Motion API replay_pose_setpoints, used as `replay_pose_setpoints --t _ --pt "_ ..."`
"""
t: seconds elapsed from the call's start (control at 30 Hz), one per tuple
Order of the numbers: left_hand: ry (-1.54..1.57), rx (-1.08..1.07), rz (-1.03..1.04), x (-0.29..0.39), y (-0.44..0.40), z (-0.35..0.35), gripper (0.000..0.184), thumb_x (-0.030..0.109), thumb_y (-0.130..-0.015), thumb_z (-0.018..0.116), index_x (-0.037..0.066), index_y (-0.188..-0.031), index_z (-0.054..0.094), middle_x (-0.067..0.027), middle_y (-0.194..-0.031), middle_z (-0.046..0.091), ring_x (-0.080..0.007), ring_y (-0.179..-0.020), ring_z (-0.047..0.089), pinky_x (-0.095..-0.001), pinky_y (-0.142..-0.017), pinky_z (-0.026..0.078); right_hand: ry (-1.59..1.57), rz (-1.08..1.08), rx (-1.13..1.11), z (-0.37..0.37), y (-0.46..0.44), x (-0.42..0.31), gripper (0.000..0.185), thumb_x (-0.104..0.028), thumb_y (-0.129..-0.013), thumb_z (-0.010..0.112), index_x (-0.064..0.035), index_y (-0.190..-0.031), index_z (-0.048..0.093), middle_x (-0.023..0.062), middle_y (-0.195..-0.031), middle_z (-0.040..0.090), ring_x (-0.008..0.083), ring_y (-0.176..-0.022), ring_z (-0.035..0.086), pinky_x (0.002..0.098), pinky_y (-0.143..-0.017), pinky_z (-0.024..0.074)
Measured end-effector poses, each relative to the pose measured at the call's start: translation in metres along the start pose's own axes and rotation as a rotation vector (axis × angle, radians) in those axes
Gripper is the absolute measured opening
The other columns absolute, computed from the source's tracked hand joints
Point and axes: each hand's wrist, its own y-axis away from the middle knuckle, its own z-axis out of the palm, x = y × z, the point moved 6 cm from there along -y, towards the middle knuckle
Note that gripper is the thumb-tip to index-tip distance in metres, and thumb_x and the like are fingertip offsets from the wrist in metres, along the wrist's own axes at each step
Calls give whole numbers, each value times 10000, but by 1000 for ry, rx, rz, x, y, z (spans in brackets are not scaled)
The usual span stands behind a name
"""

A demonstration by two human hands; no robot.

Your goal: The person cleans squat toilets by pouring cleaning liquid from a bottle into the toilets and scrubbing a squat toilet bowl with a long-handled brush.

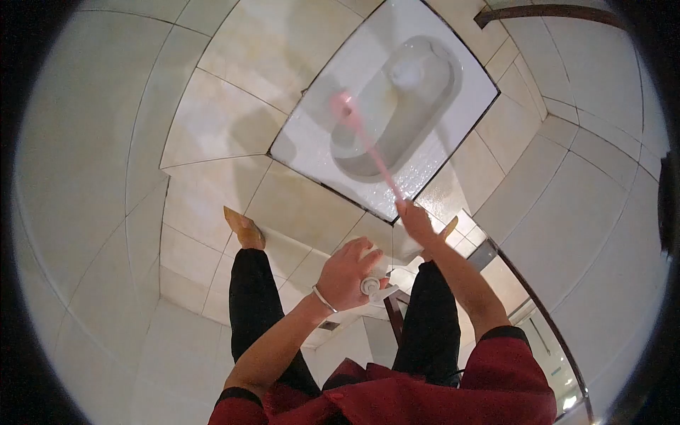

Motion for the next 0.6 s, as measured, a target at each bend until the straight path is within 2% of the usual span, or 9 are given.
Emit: replay_pose_setpoints --t 0.1,0.13,0.2,0.27,0.33,0.47,0.5,0.53,0.6 --pt "-16 3 3 -1 -1 3 457 298 -633 701 68 -979 509 -158 -1016 494 -323 -920 517 -387 -744 447 163 21 -149 38 18 21 407 -390 -890 328 -18 -938 487 202 -694 581 409 -712 574 448 -633 480" --pt "-16 1 1 -1 -3 0 457 298 -633 701 68 -979 509 -158 -1016 494 -323 -920 517 -387 -744 447 279 -285 -40 39 17 19 398 -385 -888 343 -17 -942 486 185 -702 589 400 -678 578 454 -591 478" --pt "-27 6 30 5 -4 -1 457 293 -636 701 68 -985 509 -157 -1016 496 -316 -920 518 -385 -748 447 62 -57 -23 -2 -12 0 386 -381 -889 346 -23 -920 487 178 -688 585 386 -618 577 459 -534 473" --pt "-22 -3 22 4 -2 3 457 292 -639 699 67 -989 509 -160 -1018 496 -320 -922 517 -387 -751 446 109 -243 76 13 -4 -8 370 -378 -877 367 -27 -911 480 191 -730 585 378 -606 575 463 -513 472" --pt "-15 -6 15 3 -3 3 458 291 -642 698 66 -993 508 -163 -1019 496 -323 -923 516 -390 -755 445 162 9 -133 50 12 15 352 -349 -876 369 -37 -1004 473 194 -822 585 369 -637 581 453 -531 485" --pt "6 2 -19 -3 -3 0 457 290 -648 698 62 -996 509 -167 -1019 497 -325 -924 514 -394 -759 444 246 -249 22 24 10 15 334 -334 -892 348 -36 -968 476 209 -744 580 351 -642 585 418 -520 489" --pt "-14 10 -18 -3 0 0 458 291 -649 699 60 -996 508 -167 -1022 497 -327 -919 516 -395 -754 446 179 -105 -4 28 -23 28 298 -302 -887 377 -29 -962 470 215 -829 573 328 -636 589 387 -479 484" --pt "-16 10 -20 -4 2 1 458 291 -649 699 60 -996 508 -167 -1022 497 -327 -919 516 -395 -754 446 109 -46 18 -8 -21 -6 275 -273 -881 387 -32 -981 471 206 -891 562 293 -648 596 380 -467 482" --pt "-7 27 -6 -7 2 4 455 287 -650 700 57 -992 507 -170 -1028 497 -329 -916 519 -394 -747 448 409 -370 65 25 -19 -13 300 -297 -883 371 -28 -967 472 200 -822 575 285 -693 606 406 -494 482"
